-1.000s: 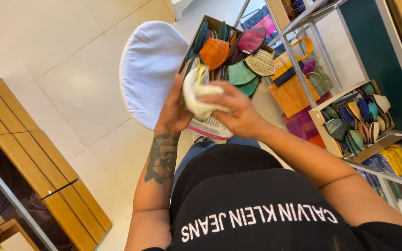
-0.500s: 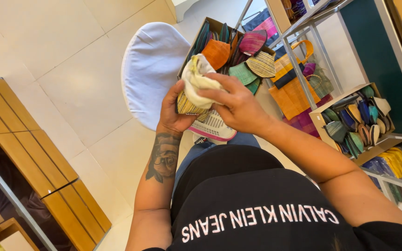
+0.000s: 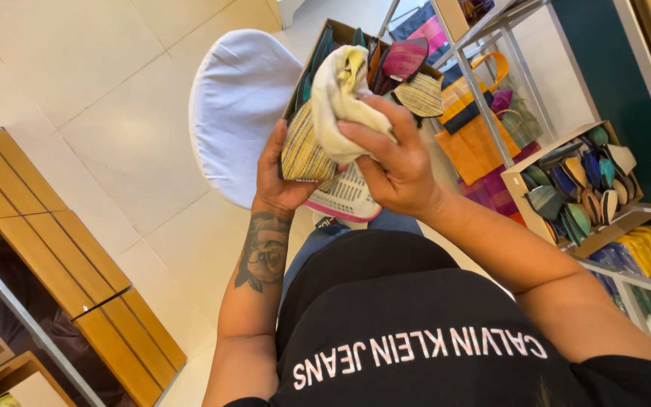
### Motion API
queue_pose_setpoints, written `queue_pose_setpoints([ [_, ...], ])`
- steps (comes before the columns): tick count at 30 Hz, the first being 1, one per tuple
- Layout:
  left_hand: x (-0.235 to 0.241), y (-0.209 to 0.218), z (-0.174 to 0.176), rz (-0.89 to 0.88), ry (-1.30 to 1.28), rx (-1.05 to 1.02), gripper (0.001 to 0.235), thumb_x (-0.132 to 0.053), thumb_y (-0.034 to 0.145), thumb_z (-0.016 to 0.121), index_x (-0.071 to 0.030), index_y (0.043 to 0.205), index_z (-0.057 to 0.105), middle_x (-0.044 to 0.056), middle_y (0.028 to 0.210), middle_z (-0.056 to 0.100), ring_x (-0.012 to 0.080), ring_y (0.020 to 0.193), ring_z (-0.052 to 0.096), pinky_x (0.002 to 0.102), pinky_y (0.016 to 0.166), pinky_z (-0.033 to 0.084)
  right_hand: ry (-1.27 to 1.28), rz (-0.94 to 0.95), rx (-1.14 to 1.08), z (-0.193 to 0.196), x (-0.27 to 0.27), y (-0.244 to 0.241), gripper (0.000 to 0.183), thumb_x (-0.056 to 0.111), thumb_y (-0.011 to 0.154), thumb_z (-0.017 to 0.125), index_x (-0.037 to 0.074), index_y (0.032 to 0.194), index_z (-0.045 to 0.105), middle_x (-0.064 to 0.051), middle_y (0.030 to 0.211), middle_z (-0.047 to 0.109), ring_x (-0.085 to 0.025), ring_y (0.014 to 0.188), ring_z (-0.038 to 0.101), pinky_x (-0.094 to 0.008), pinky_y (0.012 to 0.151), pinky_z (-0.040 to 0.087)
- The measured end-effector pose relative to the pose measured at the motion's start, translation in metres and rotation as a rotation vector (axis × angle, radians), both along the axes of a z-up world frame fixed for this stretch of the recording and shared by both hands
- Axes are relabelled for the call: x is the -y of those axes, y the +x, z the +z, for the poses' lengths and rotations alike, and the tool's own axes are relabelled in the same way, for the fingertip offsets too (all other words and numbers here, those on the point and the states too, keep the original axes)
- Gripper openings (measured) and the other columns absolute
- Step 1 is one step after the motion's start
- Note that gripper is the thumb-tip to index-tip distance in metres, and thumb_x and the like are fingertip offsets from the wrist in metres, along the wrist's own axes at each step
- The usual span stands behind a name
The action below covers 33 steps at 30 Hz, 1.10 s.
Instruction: The person is wiping down colorful woven pouches with a white cloth and organizing them inside a cardboard box.
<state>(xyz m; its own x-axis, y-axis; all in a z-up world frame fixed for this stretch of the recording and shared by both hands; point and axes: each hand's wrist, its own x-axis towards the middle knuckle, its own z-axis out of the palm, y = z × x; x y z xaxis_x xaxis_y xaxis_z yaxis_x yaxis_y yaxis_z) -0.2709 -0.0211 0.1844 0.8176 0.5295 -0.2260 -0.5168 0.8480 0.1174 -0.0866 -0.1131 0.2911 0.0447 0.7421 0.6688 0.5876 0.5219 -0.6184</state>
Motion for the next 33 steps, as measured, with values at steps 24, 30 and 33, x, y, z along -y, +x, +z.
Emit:
queue_pose_setpoints([
  [24, 0.001, 0.011, -0.037, 0.036, -0.013, -0.105, 0.066, -0.052, 0.095, 0.059, -0.01, 0.145, 0.054, 0.019, 0.142, 0.061, 0.0341, 0.123, 0.064, 0.053, 0.107, 0.053, -0.216, 0.139, 0.206, -0.034, -0.007, 0.011, 0.05, -0.005, 0.084, 0.067, 0.016, 0.13, 0.071, -0.02, 0.137, 0.06, -0.048, 0.11, 0.064, -0.057, 0.097, 0.053],
  [30, 0.013, 0.009, -0.036, 0.078, 0.116, -0.4, 0.063, -0.016, 0.092, 0.07, -0.017, 0.151, 0.048, 0.018, 0.144, 0.06, 0.0369, 0.124, 0.064, 0.052, 0.102, 0.056, -0.683, 0.227, -0.074, -0.053, -0.003, 0.019, 0.046, -0.004, 0.085, 0.066, 0.016, 0.126, 0.074, -0.025, 0.132, 0.061, -0.051, 0.118, 0.062, -0.06, 0.103, 0.047],
  [33, 0.023, -0.001, -0.088, 0.027, 0.007, -0.602, 0.058, -0.027, 0.09, 0.078, -0.02, 0.144, 0.057, 0.013, 0.138, 0.062, 0.0328, 0.119, 0.063, 0.048, 0.095, 0.055, -0.856, 0.208, -0.177, -0.103, 0.011, 0.018, 0.04, 0.005, 0.084, 0.07, 0.009, 0.123, 0.073, -0.025, 0.128, 0.064, -0.05, 0.117, 0.062, -0.058, 0.1, 0.048],
])
